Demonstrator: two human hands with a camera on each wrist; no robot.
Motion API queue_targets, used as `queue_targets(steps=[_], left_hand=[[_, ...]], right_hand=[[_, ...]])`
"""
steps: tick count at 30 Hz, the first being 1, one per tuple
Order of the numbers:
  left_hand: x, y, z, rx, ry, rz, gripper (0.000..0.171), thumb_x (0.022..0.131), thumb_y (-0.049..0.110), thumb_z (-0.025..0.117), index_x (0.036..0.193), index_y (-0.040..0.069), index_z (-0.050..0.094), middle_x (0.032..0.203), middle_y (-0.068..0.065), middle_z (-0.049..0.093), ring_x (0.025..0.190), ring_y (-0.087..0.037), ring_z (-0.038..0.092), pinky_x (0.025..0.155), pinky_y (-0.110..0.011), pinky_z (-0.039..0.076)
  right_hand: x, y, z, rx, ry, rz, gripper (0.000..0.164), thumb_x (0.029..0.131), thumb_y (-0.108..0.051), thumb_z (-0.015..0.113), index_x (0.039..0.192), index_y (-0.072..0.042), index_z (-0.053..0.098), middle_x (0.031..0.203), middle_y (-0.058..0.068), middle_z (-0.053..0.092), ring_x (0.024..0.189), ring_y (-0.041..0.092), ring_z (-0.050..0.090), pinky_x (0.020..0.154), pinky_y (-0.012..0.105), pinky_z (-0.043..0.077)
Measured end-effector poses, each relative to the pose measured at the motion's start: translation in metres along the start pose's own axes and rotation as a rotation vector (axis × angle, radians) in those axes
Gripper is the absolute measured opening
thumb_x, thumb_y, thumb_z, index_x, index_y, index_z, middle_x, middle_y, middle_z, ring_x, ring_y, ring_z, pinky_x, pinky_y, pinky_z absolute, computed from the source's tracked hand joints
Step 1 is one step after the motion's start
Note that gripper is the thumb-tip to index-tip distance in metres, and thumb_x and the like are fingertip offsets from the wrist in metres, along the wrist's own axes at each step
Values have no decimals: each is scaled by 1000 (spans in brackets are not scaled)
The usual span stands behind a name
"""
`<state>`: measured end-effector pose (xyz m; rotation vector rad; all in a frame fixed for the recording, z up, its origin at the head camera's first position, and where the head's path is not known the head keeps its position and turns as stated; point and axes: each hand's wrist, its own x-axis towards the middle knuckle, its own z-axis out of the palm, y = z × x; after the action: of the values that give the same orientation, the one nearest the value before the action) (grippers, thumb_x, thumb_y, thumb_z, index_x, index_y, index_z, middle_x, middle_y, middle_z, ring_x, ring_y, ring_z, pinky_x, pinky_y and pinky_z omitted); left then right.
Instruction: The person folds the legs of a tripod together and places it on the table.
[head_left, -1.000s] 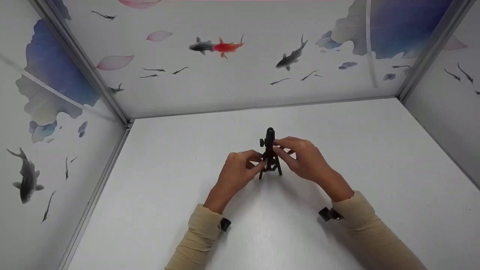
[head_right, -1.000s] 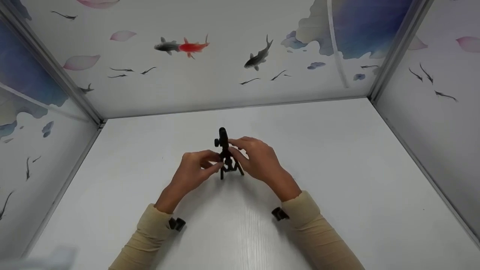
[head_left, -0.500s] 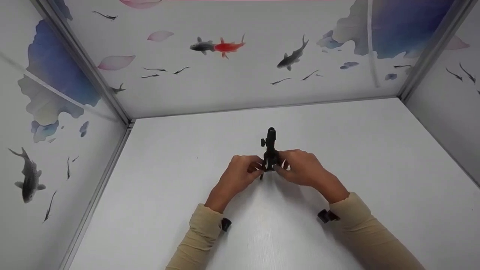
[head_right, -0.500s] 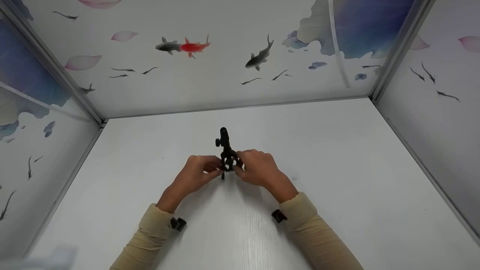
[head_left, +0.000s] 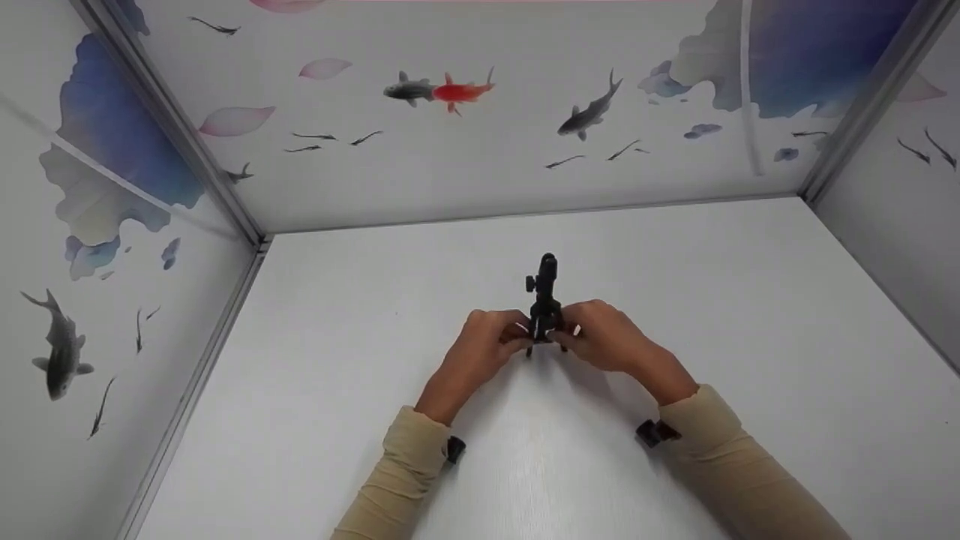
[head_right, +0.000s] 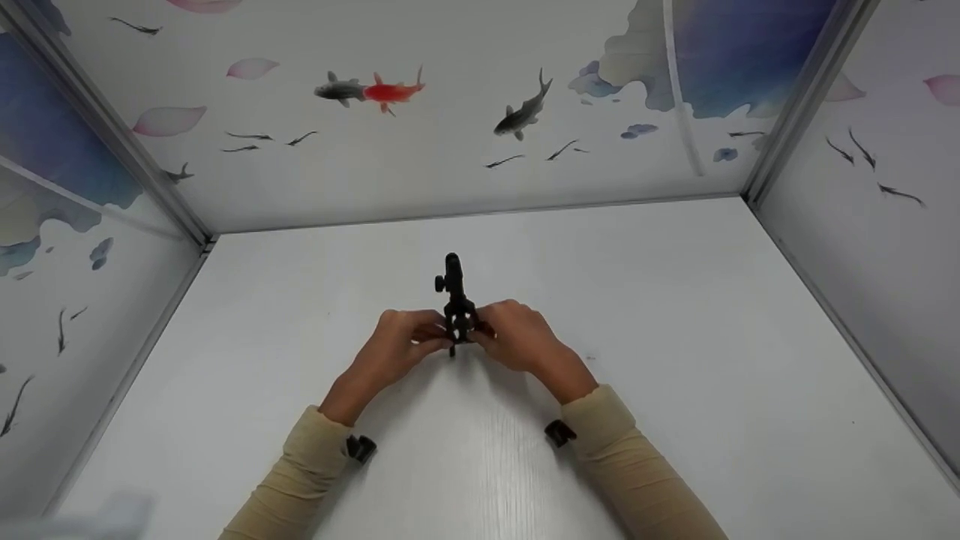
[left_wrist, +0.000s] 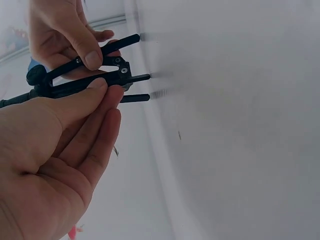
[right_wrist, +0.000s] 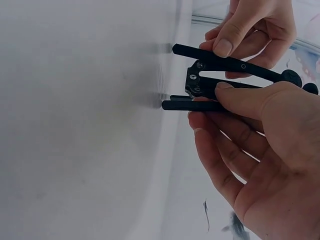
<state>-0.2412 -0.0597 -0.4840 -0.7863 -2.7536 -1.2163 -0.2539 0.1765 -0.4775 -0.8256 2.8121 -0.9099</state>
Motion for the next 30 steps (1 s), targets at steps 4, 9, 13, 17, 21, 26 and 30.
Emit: queue_targets(steps=[4, 9, 13, 17, 21, 26, 30], left_hand=[[0, 0, 1, -12, -3, 18, 16, 94, 7, 84, 109, 7, 81, 105, -8, 85, 93, -12, 82, 82, -26, 64], [0, -1, 2, 27, 7, 46, 15, 94, 9, 84, 108, 7, 80, 105, -6, 85, 94, -11, 82, 83, -25, 63], [-1, -1, 2, 99, 32, 74, 14, 94, 13, 84, 107, 9, 82, 103, -3, 85, 95, -11, 81, 84, -27, 63], [-2, -2, 3, 163, 57, 106, 14, 94, 16, 83, 107, 11, 82, 102, -1, 85, 95, -12, 81, 84, -29, 64], [-3, -1, 3, 213, 74, 133, 11, 93, 18, 82, 103, 12, 82, 100, -1, 85, 93, -13, 81, 82, -30, 64], [-3, 0, 3, 232, 80, 135, 11, 93, 19, 82, 102, 12, 82, 97, 0, 85, 90, -13, 80, 80, -30, 63], [-3, 1, 3, 222, 79, 124, 12, 93, 18, 82, 103, 12, 83, 97, 1, 85, 90, -12, 80, 81, -30, 63]], right_hand=[[1, 2, 0, 26, -13, -9, 12, 104, -15, 74, 112, -9, 81, 94, 5, 83, 80, 11, 72, 69, 31, 54], [1, 3, 0, 40, -29, -13, 13, 104, -14, 73, 114, -9, 82, 94, 5, 83, 80, 10, 71, 70, 31, 54], [1, 3, -1, 49, -35, -20, 13, 104, -13, 73, 113, -9, 83, 93, 5, 83, 78, 9, 70, 69, 31, 54], [0, 4, 0, 57, -34, -42, 13, 104, -13, 73, 112, -10, 83, 94, 6, 83, 79, 10, 71, 70, 31, 55], [0, 5, 0, 70, -24, -72, 13, 104, -10, 73, 111, -10, 84, 94, 6, 84, 80, 11, 73, 72, 30, 58], [0, 5, 0, 73, -20, -84, 13, 103, -9, 73, 111, -9, 84, 93, 6, 83, 80, 11, 73, 72, 30, 58], [0, 5, 0, 80, -25, -83, 13, 103, -8, 73, 110, -8, 84, 93, 7, 83, 79, 10, 72, 71, 30, 58]])
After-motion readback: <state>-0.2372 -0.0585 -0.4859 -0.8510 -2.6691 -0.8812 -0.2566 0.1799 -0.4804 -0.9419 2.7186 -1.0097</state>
